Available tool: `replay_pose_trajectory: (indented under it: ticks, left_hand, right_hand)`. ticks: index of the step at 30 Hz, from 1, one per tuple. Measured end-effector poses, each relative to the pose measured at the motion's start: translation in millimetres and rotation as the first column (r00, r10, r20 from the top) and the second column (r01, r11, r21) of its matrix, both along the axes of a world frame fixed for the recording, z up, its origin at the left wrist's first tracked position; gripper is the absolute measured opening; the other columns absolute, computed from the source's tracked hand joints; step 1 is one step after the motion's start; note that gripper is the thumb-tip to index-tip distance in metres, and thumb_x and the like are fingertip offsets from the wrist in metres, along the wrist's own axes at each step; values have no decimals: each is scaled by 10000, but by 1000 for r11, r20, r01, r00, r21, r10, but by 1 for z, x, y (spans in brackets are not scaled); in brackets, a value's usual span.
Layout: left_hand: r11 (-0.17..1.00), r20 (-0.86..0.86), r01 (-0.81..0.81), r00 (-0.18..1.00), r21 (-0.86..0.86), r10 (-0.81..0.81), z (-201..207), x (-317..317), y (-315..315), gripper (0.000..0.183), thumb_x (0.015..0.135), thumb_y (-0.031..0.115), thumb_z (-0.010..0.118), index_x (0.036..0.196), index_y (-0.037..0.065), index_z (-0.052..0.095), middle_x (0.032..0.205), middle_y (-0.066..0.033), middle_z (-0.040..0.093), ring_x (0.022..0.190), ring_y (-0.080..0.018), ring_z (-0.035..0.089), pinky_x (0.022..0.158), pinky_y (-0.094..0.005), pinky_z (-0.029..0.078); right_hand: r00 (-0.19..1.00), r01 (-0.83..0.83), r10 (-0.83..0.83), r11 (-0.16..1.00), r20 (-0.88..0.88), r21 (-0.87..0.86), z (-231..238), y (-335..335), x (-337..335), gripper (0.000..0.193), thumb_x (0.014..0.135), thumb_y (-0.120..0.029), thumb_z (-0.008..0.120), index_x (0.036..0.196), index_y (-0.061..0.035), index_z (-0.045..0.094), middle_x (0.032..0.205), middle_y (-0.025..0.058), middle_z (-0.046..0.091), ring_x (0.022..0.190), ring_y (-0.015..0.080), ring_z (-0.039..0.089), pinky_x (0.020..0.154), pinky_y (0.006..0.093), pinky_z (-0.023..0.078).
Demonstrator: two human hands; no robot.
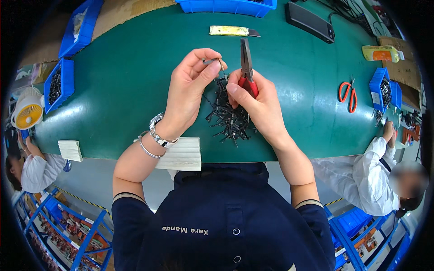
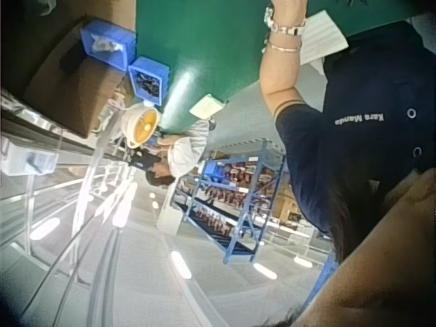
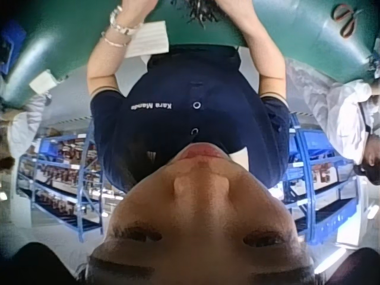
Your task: Trimming and assembling small components at a workbench using scissors and pliers.
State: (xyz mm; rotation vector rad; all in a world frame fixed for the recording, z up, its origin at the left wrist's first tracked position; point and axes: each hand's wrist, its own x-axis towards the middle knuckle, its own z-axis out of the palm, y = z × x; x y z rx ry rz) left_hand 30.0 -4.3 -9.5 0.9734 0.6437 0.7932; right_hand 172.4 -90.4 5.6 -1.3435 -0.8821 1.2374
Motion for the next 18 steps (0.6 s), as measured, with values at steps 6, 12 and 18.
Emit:
replay_pose_trajectory:
  ticks: [6, 12, 18]
  left_hand:
    - [991, 63, 65, 996, -116, -58, -3, 1, 0, 203, 947, 126, 618, 1133, 54, 579, 1016, -38, 629, 950, -75, 574, 862, -227, 464]
    - [986, 71, 105, 993, -131, -96, -1, 1, -1, 206, 957, 129, 604, 1147, 56, 574, 1011, -27, 620, 944, -76, 574, 861, -229, 463]
    - [987, 67, 110, 993, -119, -102, -2, 1, 0, 208, 959, 131, 601, 1150, 54, 573, 1014, -28, 621, 947, -79, 575, 862, -235, 462]
  right_hand:
    - [990, -4, 4, 1000, 143, 5, -1, -1, 1, 137, 870, -134, 643, 851, -28, 558, 652, 10, 521, 592, 75, 464, 552, 266, 383]
    - [974, -4, 1, 1000, 228, 14, 0, -1, 1, 144, 849, -126, 642, 849, -13, 553, 648, 62, 548, 581, 122, 494, 563, 302, 413]
    - [976, 5, -9, 1000, 220, 21, -1, -1, 1, 147, 851, -131, 640, 846, -12, 554, 643, 56, 540, 583, 117, 487, 564, 300, 412]
